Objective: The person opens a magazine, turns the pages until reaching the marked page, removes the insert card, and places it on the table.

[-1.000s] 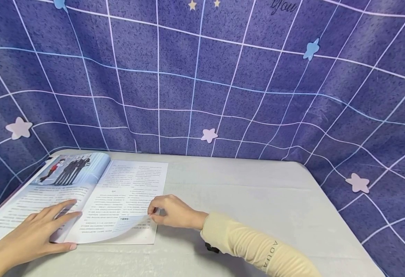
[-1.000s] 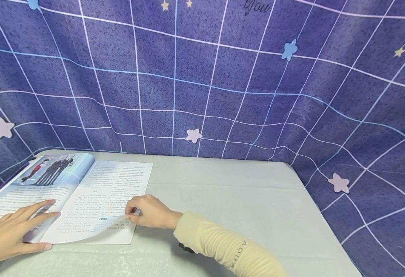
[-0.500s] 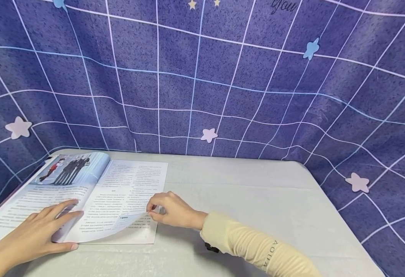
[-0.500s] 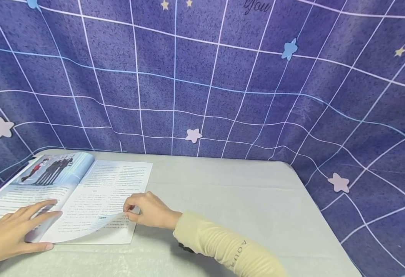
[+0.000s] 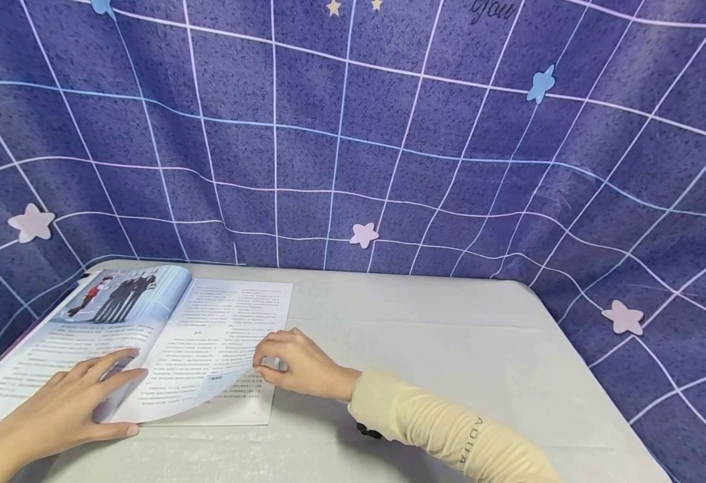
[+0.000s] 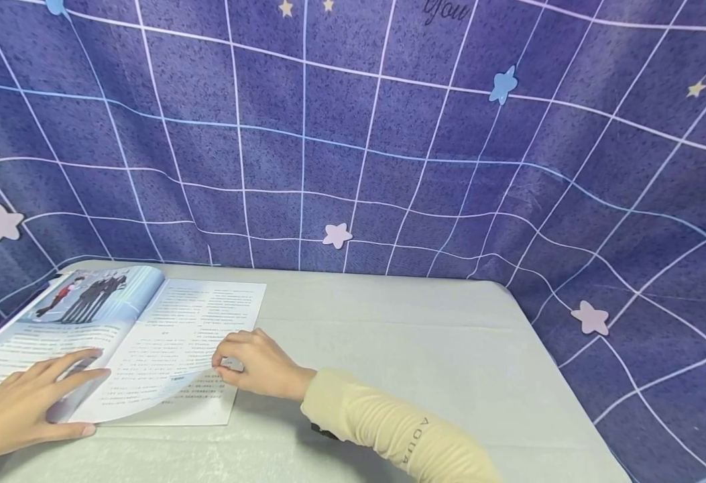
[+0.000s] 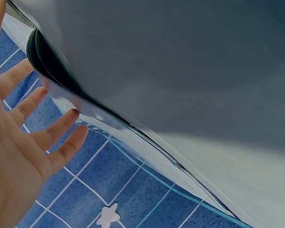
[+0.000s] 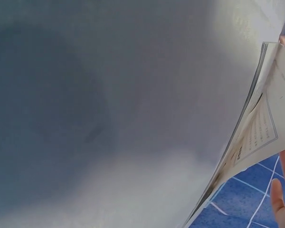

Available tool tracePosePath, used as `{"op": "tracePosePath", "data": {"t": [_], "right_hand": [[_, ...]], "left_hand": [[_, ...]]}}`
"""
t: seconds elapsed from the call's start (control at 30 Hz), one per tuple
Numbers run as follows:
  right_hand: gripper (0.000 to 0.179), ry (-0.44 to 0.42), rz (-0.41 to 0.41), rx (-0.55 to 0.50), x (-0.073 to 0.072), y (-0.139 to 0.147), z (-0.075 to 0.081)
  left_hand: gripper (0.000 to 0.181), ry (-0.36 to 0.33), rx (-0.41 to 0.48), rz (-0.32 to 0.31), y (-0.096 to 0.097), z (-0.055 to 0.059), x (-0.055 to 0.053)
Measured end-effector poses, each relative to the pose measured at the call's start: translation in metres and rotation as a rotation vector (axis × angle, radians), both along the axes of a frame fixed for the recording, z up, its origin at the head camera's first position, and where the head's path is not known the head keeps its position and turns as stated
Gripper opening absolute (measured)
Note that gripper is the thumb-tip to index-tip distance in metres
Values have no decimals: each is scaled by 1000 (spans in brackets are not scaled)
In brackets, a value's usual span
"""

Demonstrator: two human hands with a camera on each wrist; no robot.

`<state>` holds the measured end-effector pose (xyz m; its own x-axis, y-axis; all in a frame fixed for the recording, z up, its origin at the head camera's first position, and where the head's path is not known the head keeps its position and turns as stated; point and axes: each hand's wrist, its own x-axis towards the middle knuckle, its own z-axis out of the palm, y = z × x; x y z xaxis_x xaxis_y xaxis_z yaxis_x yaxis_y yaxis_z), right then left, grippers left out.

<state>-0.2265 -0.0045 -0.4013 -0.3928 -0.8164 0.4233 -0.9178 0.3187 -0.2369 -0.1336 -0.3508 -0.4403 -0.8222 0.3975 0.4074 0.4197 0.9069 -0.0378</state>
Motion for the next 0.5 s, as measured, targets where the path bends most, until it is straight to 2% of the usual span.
{"op": "tracePosePath", "data": {"t": [0.2, 0.5], "right_hand": [[5, 36, -21, -13, 1, -1, 1], [4, 65, -21, -27, 2, -1, 2]], "left_hand": [[79, -19, -11, 21, 2, 2, 0], [75, -14, -5, 23, 2, 3, 0]]}}
